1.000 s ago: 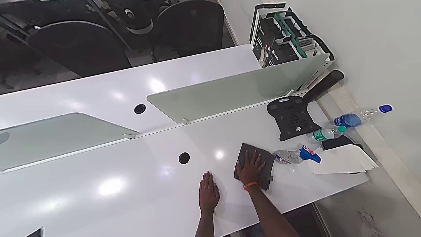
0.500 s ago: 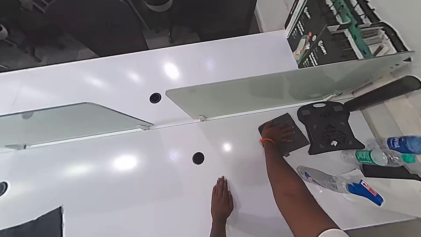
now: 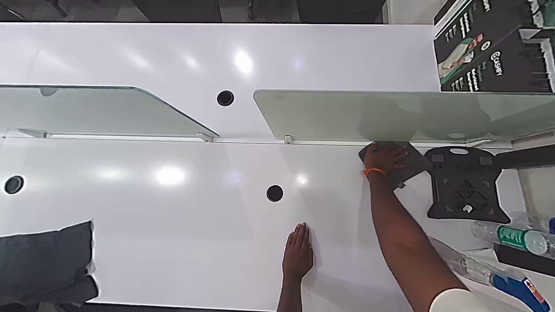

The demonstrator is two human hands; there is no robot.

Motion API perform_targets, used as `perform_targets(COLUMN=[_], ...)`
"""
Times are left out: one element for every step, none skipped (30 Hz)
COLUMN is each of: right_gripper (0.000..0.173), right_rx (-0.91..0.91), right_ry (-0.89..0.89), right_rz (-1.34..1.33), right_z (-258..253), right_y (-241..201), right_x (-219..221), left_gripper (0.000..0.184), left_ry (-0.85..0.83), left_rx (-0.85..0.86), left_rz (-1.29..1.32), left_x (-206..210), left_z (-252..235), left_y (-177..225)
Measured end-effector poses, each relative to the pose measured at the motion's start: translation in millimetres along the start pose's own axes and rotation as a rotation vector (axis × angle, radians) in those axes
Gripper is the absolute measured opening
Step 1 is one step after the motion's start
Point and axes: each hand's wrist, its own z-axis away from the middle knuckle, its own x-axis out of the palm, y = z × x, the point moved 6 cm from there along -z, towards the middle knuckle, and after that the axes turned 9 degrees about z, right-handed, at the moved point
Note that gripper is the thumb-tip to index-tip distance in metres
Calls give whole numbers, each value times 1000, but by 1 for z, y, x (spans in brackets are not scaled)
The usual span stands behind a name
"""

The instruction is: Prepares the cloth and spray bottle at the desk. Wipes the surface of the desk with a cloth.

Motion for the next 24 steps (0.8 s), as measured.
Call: perform_targets(right_gripper=[93, 90, 88, 86, 84, 82, 80, 76, 69, 62, 56, 54, 52, 52, 52, 53, 54, 54, 54, 54, 56, 57, 58, 59], right_rx=[-65, -154, -263, -393, -539, -675, -797, -903, -998, -1084, -1165, -1233, -1286, -1324, -1351, -1365, -1368, -1369, -1367, -1364, -1361, -1358, -1356, -1351], right_ry=[-3, -3, 3, -3, -14, -23, -41, -68, -102, -141, -176, -219, -261, -294, -318, -331, -335, -334, -334, -336, -353, -369, -383, -383], right_rz=[-14, -31, -42, -42, -55, -78, -101, -126, -157, -192, -214, -226, -242, -258, -258, -257, -269, -277, -282, -284, -278, -261, -238, -210], right_z=[16, 39, 65, 94, 123, 150, 175, 195, 212, 225, 234, 239, 242, 246, 250, 256, 264, 273, 284, 295, 306, 317, 327, 336], right_y=[-12, -28, -45, -62, -77, -90, -101, -110, -115, -115, -109, -100, -86, -69, -48, -23, 3, 32, 63, 95, 126, 156, 183, 208], right_x=[3, 3, 1, 1, 4, 6, 6, 6, 6, 6, 8, 9, 10, 10, 9, 8, 8, 7, 8, 9, 11, 12, 13, 14], left_gripper=[55, 55, 55, 55, 54, 54, 54, 54, 55, 56, 56, 56, 57, 57, 57, 57, 56, 56, 56, 56, 56, 56, 57, 57], left_ry=[2, 3, 7, 15, 22, 27, 28, 28, 27, 28, 31, 32, 32, 34, 36, 38, 40, 43, 43, 42, 37, 32, 24, 15], left_rx=[-1, -4, -7, -10, -10, -6, -3, 0, 2, 4, 6, 7, 8, 10, 12, 16, 19, 20, 16, 11, 8, 5, 1, -6], left_rz=[3, 8, 12, 14, 15, 17, 15, 10, -1, -12, -19, -24, -27, -34, -37, -37, -36, -36, -35, -34, -32, -31, -33, -33], left_x=[0, -1, -2, -2, -3, -2, -2, -1, -1, -1, -2, -2, -3, -3, -4, -4, -5, -5, -4, -4, -3, -3, -3, -3], left_z=[0, 0, -1, 0, 1, 1, 1, 0, 0, 0, 0, 0, -1, -1, -1, -1, 0, -1, -2, -1, -1, -1, -1, -1], left_y=[0, -1, -1, -1, -1, -1, 0, 0, -1, -1, -2, -2, -1, 0, 0, 1, 1, 0, 0, 0, 0, 0, 0, -1])
